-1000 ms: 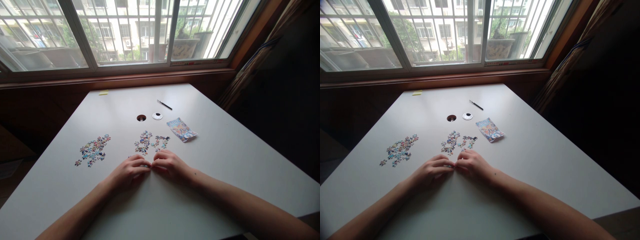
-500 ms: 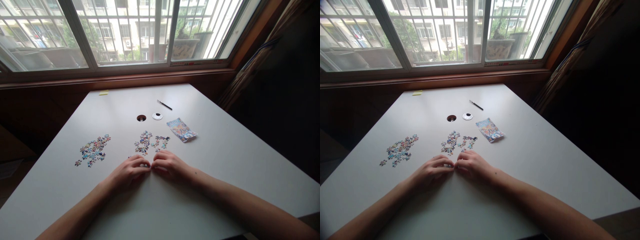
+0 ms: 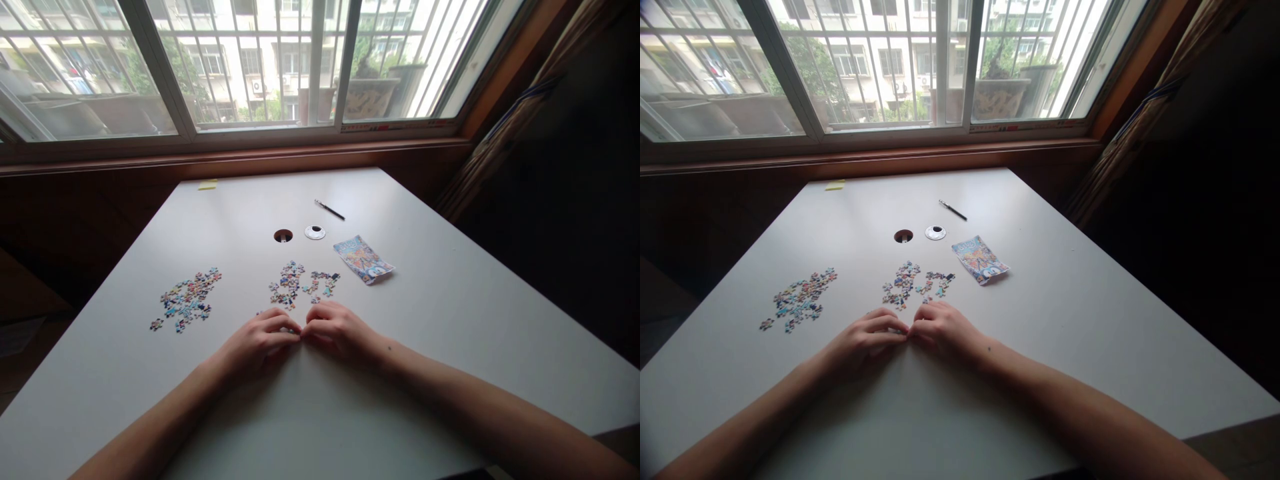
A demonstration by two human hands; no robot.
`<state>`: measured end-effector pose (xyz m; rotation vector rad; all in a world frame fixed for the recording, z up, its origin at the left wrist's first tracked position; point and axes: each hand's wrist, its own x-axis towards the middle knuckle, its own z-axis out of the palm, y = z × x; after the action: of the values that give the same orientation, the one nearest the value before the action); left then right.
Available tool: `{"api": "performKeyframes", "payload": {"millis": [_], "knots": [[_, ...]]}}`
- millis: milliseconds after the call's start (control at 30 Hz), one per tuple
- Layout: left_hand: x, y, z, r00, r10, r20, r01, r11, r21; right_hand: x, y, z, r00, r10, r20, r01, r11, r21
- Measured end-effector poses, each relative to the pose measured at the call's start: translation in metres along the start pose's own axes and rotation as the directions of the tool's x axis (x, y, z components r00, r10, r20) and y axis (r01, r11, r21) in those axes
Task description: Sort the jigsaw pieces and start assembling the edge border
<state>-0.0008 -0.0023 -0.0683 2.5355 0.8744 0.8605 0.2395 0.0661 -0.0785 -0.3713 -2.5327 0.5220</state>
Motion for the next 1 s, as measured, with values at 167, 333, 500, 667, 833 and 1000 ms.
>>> {"api": "performKeyframes", "payload": {"millis": [167, 333, 500, 667, 833, 1000], "knots": [[-0.0002, 0.0003, -0.0001, 1.0, -0.016, -0.001, 0.016, 1.0, -0.022, 0.0003, -0.002, -0.0017, 1.0, 0.009, -0.002, -0.009, 1.0, -0.007], [0.0027, 0.0036, -0.0012, 1.0, -0.026, -0.017, 0.025, 0.999, -0.033, 0.0004, -0.0044, -0.0015, 1.0, 0.023, -0.003, -0.023, 0.999, -0.023], [0.0032, 0.0041, -0.0021, 1.0, -0.024, -0.016, 0.023, 0.999, -0.038, 0.0013, -0.0067, -0.0021, 0.999, 0.043, -0.004, -0.044, 0.998, -0.046], [0.0003, 0.0013, -0.0005, 1.0, -0.024, -0.015, 0.023, 0.999, -0.044, 0.0026, -0.0077, -0.0052, 1.0, 0.028, 0.012, -0.028, 0.998, -0.051], [-0.0006, 0.0005, 0.0008, 0.999, -0.034, -0.012, 0.033, 0.999, -0.039, 0.0015, -0.0041, -0.0072, 0.999, 0.011, 0.039, -0.01, 0.999, -0.032], [0.0011, 0.0024, -0.0004, 0.999, -0.04, -0.009, 0.04, 0.998, -0.04, 0.0008, -0.0004, -0.0093, 0.997, -0.012, 0.08, 0.013, 1.0, -0.02]]}}
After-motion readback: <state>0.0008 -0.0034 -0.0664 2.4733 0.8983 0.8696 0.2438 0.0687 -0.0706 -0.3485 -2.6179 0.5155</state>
